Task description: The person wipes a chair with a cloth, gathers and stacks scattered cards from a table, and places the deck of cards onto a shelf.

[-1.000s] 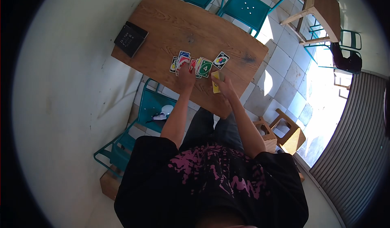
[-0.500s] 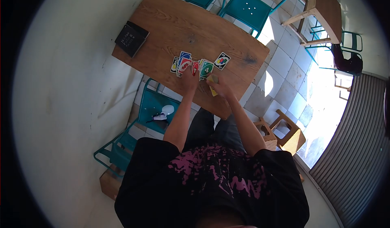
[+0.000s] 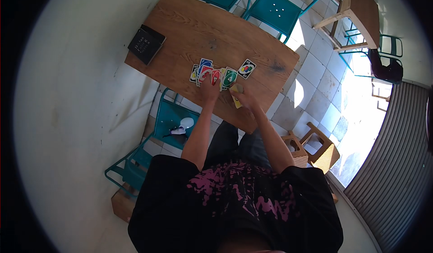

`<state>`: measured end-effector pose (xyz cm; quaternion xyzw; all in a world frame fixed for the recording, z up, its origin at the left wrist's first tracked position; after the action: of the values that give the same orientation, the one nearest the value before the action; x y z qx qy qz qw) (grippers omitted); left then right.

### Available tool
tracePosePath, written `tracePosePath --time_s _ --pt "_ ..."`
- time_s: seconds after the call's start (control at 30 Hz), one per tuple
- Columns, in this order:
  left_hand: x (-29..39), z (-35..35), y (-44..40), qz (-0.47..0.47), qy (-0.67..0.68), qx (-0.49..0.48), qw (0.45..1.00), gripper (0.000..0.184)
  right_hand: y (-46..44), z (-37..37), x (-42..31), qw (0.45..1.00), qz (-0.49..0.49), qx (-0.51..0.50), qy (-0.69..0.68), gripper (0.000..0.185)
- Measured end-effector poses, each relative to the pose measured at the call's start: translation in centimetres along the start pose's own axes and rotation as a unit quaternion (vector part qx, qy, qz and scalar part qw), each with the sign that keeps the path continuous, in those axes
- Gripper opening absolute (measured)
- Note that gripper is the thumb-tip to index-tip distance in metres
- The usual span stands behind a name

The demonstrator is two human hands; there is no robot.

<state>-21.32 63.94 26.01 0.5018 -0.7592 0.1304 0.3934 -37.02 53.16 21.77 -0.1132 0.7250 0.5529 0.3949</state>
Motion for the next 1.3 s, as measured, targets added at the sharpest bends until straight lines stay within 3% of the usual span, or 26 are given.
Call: tracePosePath --time_s 0.1,0.27,0.37,0.53,0.67,0.77,0.8,0.93,1.07,1.3 --pt "-0.3 -0.9 0.2 0.008 -0.013 0.055 0.998 0.043 -0.1 0.2 0.0 1.000 -0.004 -0.018 -0.024 0.036" --pt "-1.9 -1.8 -0.1 0.005 0.022 0.060 0.998 0.037 -0.8 0.3 1.0 0.998 0.026 -0.012 -0.050 0.035" --pt "-3.2 -2.6 0.1 -0.059 -0.013 0.051 0.997 0.032 -0.2 0.5 0.6 0.994 0.037 -0.032 -0.096 0.035" --pt "-2.6 -5.8 -0.1 -0.003 -0.031 0.101 0.994 0.028 -0.1 0.5 0.4 0.993 0.045 -0.032 -0.107 0.035" --pt "-4.7 -6.5 -0.3 -0.068 0.091 0.098 0.989 0.028 -0.1 -0.2 -0.2 0.996 0.019 0.001 -0.082 0.035" --pt "-7.1 -4.5 -0.5 -0.157 0.287 0.037 0.944 0.032 0.4 -0.3 -1.7 0.984 -0.046 -0.021 -0.171 0.036" --pt "-7.1 -4.4 -0.6 -0.156 0.288 0.038 0.944 0.032 0.7 -0.4 -2.6 0.973 -0.078 -0.032 -0.215 0.036" --pt "-4.7 -3.2 0.0 -0.155 0.291 -0.025 0.944 0.034 1.5 -0.5 -5.3 0.977 -0.106 -0.018 -0.181 0.039" --pt "-1.4 -2.3 0.4 -0.085 0.171 -0.092 0.977 0.034 2.0 -0.5 -6.4 0.976 -0.087 0.006 -0.200 0.041" --pt "-1.3 -0.7 1.4 -0.144 0.304 -0.118 0.934 0.034 1.9 -1.5 -5.0 0.972 -0.064 -0.003 -0.227 0.040"
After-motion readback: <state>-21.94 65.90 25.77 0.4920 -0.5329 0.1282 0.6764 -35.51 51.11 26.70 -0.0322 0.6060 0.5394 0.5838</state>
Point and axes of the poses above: each hand's wrist, its own y-axis away from the middle knuckle, its own z-axis out of the palm, x = y × z, the point moved 9 cm from there along -y, towards the middle knuckle, and after that the axes turned 3 degrees about z, right-handed, at the moved point
